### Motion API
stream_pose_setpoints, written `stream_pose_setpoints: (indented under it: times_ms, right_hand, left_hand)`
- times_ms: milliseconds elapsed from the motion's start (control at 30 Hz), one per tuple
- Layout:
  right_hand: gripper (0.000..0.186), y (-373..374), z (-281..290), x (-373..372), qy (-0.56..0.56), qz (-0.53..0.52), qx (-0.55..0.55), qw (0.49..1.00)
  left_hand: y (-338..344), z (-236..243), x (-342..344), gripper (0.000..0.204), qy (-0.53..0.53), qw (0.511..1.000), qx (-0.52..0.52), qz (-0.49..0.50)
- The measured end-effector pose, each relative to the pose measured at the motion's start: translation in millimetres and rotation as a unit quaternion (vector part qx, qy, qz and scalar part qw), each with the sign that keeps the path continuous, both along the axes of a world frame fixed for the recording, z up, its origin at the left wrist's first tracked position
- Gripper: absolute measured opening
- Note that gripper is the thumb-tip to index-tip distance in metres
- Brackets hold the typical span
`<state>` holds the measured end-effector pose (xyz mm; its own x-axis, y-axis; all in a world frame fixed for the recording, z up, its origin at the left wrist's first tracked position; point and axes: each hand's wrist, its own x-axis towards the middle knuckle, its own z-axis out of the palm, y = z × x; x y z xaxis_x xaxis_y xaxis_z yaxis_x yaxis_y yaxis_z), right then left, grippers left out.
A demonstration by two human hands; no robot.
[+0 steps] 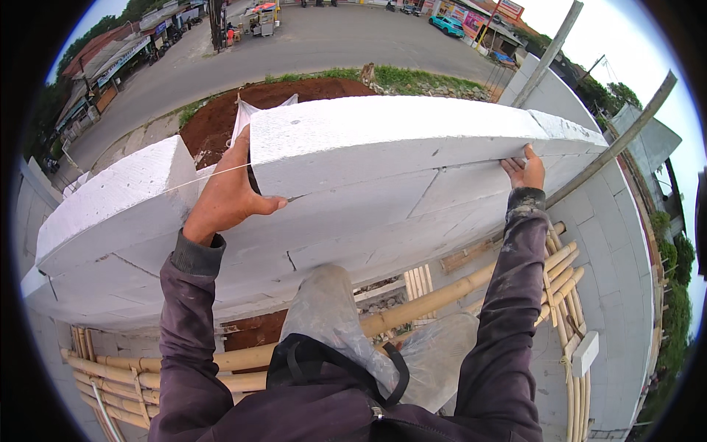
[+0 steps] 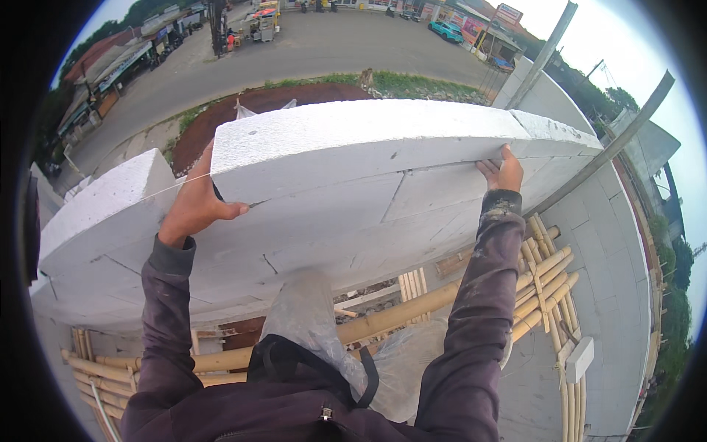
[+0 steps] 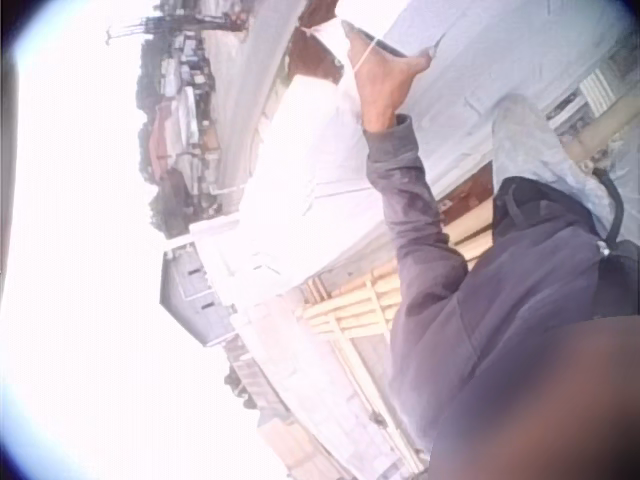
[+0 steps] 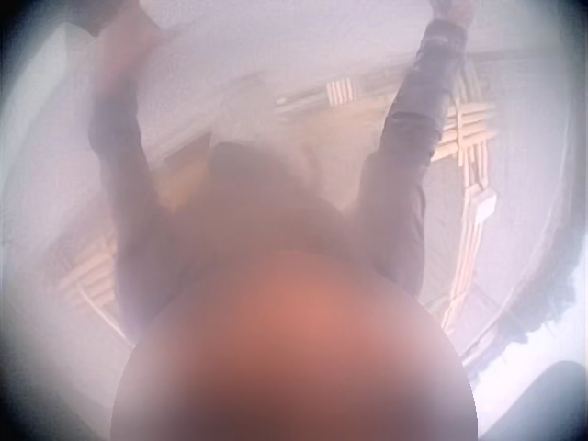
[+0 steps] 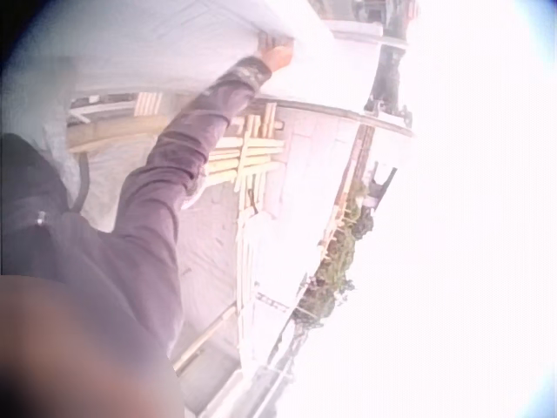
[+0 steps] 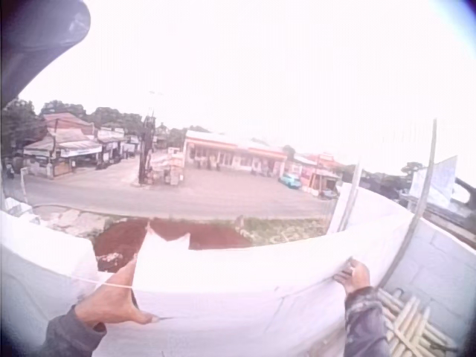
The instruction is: The person lifts white blocks from a bamboo scaffold, positions them on a partially built wall, and uses a trowel to apply mortar between the blocks. The person repeatedly adjusts the blocks to align them with the existing wall structure.
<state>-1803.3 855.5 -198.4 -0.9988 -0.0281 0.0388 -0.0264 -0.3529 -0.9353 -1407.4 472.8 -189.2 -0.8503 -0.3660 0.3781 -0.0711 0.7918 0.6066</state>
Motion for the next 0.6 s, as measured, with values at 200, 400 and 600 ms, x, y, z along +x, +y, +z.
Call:
stream_pose_setpoints:
  times_ms: [200, 400, 600]
  right_hand:
    - [0.065, -3.7, 3.7, 7.8, -0.002, -0.019, 0.011, 1.0]
    - [0.071, -5.3, 3.3, 7.1, -0.006, -0.025, -0.011, 1.0]
    - [0.067, -7.8, 1.4, 6.0, -0.005, -0.042, 0.016, 0.999]
  left_hand:
    - [4.5, 5.1, -3.5, 0.119, -0.013, 0.998, 0.058, -0.005]
    - [7.9, 5.4, -4.0, 0.11, 0.004, 0.997, 0.072, -0.013]
    - [6.8, 3.5, -2.5, 0.104, -0.003, 0.996, 0.091, -0.015]
